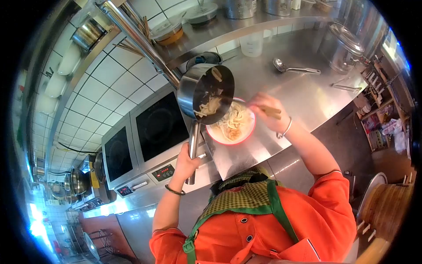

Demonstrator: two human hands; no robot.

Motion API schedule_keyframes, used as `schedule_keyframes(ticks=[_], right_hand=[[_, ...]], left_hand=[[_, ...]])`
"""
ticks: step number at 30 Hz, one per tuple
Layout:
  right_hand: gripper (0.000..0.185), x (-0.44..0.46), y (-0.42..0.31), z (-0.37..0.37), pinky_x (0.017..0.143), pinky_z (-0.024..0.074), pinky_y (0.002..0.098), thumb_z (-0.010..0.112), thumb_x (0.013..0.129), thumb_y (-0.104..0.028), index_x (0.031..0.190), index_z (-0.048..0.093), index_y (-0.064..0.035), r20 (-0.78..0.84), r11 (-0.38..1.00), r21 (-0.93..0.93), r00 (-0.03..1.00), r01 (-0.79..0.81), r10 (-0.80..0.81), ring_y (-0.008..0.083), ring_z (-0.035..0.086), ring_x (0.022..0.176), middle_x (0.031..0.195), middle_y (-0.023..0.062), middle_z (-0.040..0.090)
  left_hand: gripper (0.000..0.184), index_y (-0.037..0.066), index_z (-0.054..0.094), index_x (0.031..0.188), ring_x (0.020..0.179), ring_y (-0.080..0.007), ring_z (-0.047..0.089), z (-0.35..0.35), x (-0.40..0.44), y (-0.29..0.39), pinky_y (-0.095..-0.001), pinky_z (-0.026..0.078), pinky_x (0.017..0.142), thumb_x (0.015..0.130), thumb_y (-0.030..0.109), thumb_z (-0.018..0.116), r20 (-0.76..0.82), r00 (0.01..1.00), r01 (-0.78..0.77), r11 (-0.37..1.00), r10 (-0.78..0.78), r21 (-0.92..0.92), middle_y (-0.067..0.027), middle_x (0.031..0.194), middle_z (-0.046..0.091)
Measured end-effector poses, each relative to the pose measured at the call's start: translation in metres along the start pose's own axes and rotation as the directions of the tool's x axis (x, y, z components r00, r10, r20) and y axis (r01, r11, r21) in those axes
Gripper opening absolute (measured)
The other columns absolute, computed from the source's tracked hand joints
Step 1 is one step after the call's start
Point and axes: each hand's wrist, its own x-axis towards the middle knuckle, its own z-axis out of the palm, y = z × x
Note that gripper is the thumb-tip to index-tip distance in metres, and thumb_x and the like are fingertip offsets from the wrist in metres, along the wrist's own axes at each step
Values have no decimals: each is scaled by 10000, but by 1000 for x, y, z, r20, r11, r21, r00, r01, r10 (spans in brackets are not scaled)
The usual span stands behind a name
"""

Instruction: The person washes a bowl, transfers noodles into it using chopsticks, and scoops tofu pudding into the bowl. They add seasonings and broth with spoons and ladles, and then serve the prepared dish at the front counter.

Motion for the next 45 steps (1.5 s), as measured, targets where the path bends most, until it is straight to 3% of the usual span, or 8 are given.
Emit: schedule_keyframes(ticks=[4, 6, 9, 17, 20, 26, 38, 45], right_hand=[[81, 7, -15, -9, 647, 459, 332, 603, 780, -53, 860, 607, -42, 8, 958, 281, 998, -64, 65, 276, 543, 748, 794, 99, 550], [122, 24, -24, -23, 647, 464, 354, 611, 769, -65, 888, 597, -47, -22, 993, -78, 996, 88, -90, 288, 544, 753, 825, 103, 551], [144, 23, -8, -9, 650, 468, 367, 616, 769, -76, 905, 585, -42, 128, 957, -164, 967, 239, -219, 299, 547, 755, 841, 112, 546], [146, 18, -29, -17, 707, 477, 355, 597, 770, -15, 914, 589, -31, 119, 994, 92, 991, 56, -67, 295, 576, 800, 871, 125, 580], [130, 41, -12, -33, 650, 464, 346, 564, 810, -82, 927, 603, -40, 47, 953, -197, 973, 231, -226, 284, 562, 752, 839, 118, 568], [120, 12, 1, -38, 681, 466, 315, 529, 820, -34, 911, 604, -7, 147, 978, -25, 967, -206, 208, 247, 577, 757, 844, 116, 586], [110, 31, -41, -29, 652, 486, 322, 570, 780, -6, 886, 602, -14, -24, 973, -230, 1000, 8, -14, 270, 595, 739, 852, 128, 591], [126, 57, -43, -22, 686, 467, 321, 524, 836, -81, 886, 611, -5, -31, 993, 110, 999, -37, 40, 255, 584, 756, 852, 127, 603]], left_hand=[[298, 29, 416, 963, 477, -132, 506, -3, 0, 4, -267, 421, 448, 700, -14, 548, 23, 999, 40, 992, -38, -117, -53, 666, 479], [296, 28, 412, 958, 469, -133, 503, -5, 1, 2, -267, 421, 444, 698, -18, 548, 55, 997, 53, 985, -45, -163, -53, 663, 480], [301, 24, 405, 955, 457, -134, 499, -4, 0, 7, -266, 420, 437, 694, -23, 547, 95, 995, 58, 969, -36, -242, -54, 659, 484], [372, -2, 392, 1054, 460, -134, 491, -5, 7, -3, -257, 421, 442, 713, -9, 539, 110, 994, 49, 911, -4, -409, -58, 696, 502], [373, -3, 397, 1049, 460, -133, 492, -5, 4, 1, -255, 422, 444, 709, -9, 549, 140, 990, 58, 902, 2, -427, -57, 692, 502], [410, -13, 401, 1079, 464, -128, 495, -8, -2, 12, -254, 425, 447, 704, -5, 568, 181, 983, 44, 901, 38, -431, -51, 683, 502], [478, -13, 348, 1166, 472, -145, 502, 5, -3, 25, -263, 422, 443, 725, -21, 533, 245, 966, 61, 850, 81, -523, -74, 738, 509], [500, 10, 324, 1184, 481, -146, 508, 7, 0, 25, -260, 421, 448, 726, -25, 519, 384, 915, 149, 781, 124, -607, -77, 737, 510]])
